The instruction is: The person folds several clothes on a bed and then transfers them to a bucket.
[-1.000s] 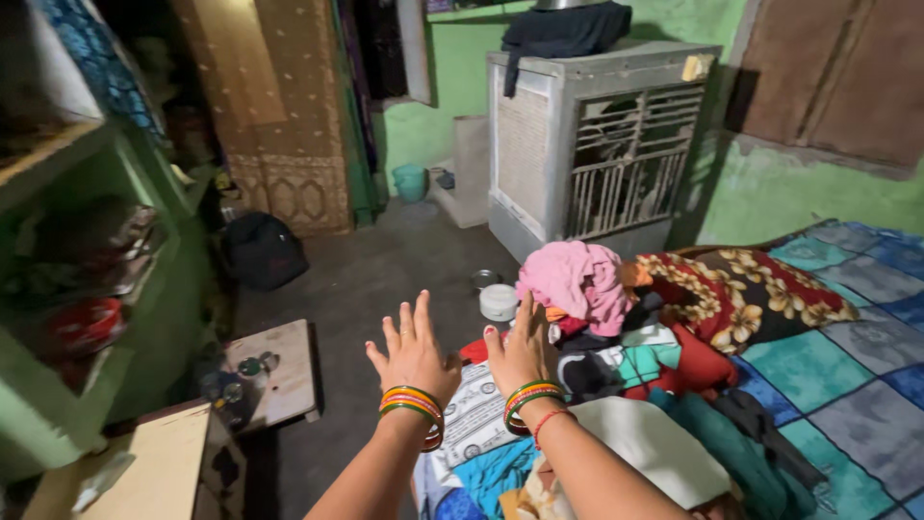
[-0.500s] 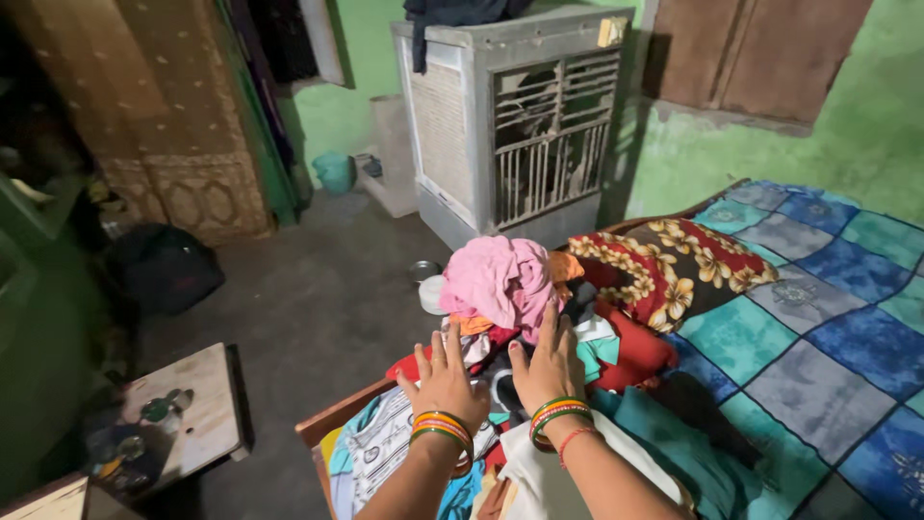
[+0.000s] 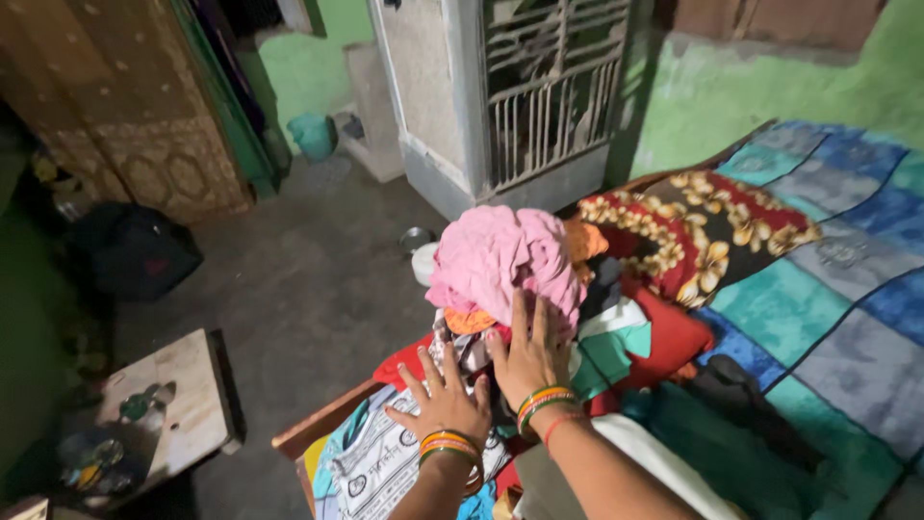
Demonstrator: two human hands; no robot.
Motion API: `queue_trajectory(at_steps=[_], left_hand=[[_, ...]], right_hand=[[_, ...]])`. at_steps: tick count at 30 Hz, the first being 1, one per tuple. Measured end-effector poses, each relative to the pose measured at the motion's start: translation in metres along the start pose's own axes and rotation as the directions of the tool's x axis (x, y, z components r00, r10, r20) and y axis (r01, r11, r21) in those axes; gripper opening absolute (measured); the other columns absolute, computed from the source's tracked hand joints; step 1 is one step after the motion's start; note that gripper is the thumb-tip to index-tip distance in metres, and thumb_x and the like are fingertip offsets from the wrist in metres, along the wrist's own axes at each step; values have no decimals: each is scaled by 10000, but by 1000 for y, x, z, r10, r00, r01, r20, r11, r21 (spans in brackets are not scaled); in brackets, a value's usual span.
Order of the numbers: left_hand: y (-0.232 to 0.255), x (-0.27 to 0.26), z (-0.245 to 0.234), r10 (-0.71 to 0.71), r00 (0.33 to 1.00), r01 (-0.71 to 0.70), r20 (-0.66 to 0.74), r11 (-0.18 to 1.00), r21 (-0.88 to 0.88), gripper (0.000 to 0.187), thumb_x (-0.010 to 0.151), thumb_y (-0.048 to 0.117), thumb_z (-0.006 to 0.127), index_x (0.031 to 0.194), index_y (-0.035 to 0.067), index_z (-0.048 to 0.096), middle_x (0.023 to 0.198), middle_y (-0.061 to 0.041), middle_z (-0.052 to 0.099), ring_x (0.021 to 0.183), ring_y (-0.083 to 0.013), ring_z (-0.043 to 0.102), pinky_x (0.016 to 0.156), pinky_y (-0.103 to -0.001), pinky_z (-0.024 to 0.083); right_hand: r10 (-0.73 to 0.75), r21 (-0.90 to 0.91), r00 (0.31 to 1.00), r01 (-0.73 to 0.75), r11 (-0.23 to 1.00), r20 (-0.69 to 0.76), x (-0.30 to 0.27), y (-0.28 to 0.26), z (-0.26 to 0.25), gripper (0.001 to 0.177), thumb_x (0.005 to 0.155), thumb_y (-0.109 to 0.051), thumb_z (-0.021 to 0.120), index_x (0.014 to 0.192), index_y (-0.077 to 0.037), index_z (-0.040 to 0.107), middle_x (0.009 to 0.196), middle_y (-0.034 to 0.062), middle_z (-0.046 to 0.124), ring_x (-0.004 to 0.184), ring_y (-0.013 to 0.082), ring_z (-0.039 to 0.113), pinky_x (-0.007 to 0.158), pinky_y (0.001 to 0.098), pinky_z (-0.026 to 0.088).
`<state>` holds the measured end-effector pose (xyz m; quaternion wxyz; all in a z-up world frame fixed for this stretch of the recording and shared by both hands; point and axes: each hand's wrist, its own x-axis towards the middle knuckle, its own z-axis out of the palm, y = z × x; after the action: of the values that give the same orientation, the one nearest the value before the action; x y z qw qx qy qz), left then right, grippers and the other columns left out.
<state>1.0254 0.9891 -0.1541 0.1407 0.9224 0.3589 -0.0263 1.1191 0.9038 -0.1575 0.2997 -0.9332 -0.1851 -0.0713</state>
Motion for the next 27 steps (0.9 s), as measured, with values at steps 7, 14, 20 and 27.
queue_trajectory(at_steps=[7, 14, 20, 27], left_hand=[[-2, 8, 45, -45, 991, 51, 124, 998, -41, 751, 982, 609, 432, 1615, 405, 83, 1724, -43, 4, 1573, -401, -51, 1094, -823, 83], [-14, 19, 103, -18, 983, 49, 182, 984, -171, 788, 975, 526, 476, 1638, 395, 72, 1706, -58, 71, 1547, -401, 96, 1133, -780, 106], [-10, 55, 86, -112, 964, -61, -243, 792, -607, 584, 982, 532, 465, 1472, 216, 439, 1610, -49, 443, 1498, -291, 447, 1189, -602, 383], [36, 100, 53, -11, 983, -90, -181, 838, -539, 666, 983, 505, 515, 1582, 386, 250, 1706, -141, 92, 1537, -465, 106, 1115, -717, 225]], right_hand=[[-56, -80, 998, 59, 995, 32, 3, 20, 29, 793, 934, -507, 543, 1598, -249, 194, 1655, 173, 197, 1526, 396, 161, 1078, 754, 225], [-150, -272, 988, 157, 949, 45, -17, 40, 35, 772, 878, -522, 613, 1537, -248, 319, 1605, 161, 256, 1495, 340, 152, 1074, 753, 143], [-120, 25, 873, 149, 989, -473, 20, 41, 4, 530, 1014, -436, 585, 1444, -160, 444, 1587, 174, 384, 1441, 419, 325, 1232, 608, 183], [-126, -18, 958, 125, 992, -259, 88, 31, 7, 544, 1018, -423, 513, 1540, -280, 462, 1661, 189, 230, 1484, 512, 89, 1036, 784, 151]])
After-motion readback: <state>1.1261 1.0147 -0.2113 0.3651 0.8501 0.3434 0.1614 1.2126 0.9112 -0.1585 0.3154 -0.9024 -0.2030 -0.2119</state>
